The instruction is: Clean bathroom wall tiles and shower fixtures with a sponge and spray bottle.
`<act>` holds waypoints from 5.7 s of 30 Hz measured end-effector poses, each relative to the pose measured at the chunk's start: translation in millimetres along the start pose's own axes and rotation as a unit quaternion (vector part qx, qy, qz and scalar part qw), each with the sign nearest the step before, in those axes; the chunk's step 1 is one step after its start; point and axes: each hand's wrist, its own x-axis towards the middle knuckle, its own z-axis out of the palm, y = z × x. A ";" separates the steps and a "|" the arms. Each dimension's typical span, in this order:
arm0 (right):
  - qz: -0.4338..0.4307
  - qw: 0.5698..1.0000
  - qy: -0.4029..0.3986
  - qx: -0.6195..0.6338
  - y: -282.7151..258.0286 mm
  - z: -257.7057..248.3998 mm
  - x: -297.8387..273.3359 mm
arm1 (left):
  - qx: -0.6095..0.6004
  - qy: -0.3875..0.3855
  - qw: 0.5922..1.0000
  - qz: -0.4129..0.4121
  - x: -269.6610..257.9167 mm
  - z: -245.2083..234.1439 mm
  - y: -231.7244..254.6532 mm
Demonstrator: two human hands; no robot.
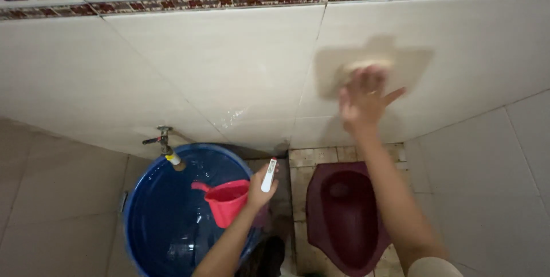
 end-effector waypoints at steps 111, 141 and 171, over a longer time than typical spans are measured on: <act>-0.238 0.784 -0.499 0.283 -99.5 328.1 -254.5 | -0.048 0.148 0.987 0.034 -2.0 -24.7 -45.0; 0.613 0.365 0.032 0.700 -75.6 92.0 -99.6 | 0.037 0.103 0.994 -0.026 -2.2 -8.1 -18.8; 0.674 0.257 -0.044 0.692 31.7 104.7 -118.0 | 0.021 0.057 0.998 0.004 13.2 0.7 -27.8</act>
